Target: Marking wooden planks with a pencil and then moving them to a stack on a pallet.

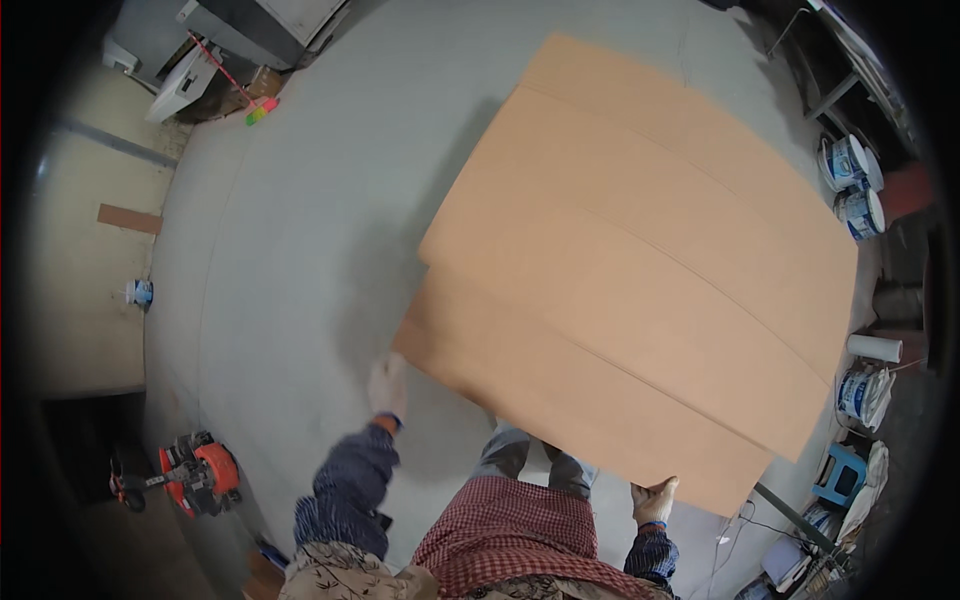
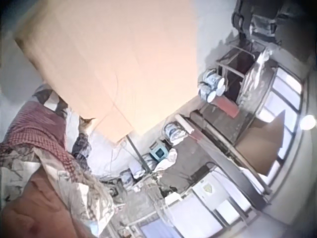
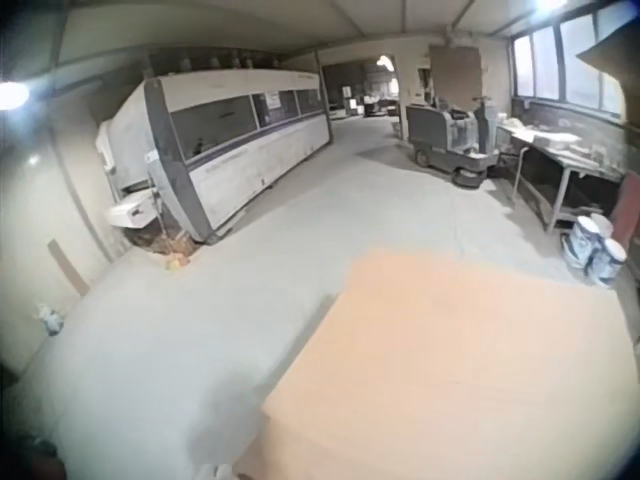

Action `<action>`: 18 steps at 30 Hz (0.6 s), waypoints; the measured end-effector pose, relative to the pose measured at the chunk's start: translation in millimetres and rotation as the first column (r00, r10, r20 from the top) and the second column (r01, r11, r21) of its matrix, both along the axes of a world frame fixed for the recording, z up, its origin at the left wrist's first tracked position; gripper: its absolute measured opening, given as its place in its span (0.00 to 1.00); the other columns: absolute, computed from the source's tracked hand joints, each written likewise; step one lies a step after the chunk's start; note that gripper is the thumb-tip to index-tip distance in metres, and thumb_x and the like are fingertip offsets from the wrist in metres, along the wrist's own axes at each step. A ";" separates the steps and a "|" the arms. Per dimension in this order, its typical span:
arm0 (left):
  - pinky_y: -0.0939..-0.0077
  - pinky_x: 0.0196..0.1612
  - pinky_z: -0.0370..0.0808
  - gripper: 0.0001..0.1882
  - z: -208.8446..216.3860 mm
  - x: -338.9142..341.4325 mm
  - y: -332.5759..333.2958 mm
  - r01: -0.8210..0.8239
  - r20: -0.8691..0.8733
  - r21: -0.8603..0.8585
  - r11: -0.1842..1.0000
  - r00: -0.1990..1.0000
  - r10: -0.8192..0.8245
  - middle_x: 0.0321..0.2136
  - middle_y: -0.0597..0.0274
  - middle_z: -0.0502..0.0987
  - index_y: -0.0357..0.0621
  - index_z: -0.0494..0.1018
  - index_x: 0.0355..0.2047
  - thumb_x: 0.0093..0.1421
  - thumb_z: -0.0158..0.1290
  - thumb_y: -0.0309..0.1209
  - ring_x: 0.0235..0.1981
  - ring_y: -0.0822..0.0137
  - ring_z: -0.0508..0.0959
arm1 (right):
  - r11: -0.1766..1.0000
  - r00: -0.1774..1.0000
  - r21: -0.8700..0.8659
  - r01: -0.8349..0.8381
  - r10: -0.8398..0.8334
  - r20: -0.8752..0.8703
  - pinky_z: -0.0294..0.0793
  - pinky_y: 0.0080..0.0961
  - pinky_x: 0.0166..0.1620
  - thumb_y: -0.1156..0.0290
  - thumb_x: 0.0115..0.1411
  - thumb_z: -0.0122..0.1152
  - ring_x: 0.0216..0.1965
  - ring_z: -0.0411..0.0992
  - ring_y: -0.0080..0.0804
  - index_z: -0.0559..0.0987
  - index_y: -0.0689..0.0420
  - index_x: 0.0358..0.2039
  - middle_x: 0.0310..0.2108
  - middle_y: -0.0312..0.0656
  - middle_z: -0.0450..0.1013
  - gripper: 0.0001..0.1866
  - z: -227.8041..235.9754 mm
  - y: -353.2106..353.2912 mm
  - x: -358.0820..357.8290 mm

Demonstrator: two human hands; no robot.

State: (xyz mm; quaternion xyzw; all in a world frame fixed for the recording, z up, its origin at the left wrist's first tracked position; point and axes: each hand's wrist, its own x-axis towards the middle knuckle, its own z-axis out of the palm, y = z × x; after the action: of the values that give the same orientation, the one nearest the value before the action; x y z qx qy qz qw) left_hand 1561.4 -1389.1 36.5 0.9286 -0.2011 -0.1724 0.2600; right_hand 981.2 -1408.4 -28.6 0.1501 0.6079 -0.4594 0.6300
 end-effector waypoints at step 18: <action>0.35 0.65 0.52 0.36 -68.8 -232.7 -8.2 -0.598 -0.991 0.128 0.791 -0.039 0.131 0.66 0.45 0.53 0.40 0.52 0.65 0.68 0.41 0.54 0.66 0.42 0.55 | 0.934 0.920 0.016 0.358 -0.356 0.162 0.55 0.64 0.63 0.32 0.64 0.37 0.66 0.56 0.49 0.62 0.41 0.65 0.66 0.38 0.58 0.37 -18.6 -10.1 -114.5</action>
State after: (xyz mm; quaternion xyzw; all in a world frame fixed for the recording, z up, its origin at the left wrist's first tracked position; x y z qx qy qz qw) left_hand 1328.7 -1397.3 -32.3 0.5169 0.2607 -0.6296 0.5181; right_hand 866.7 -1418.4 -47.2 0.2909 0.5141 -0.5567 0.5841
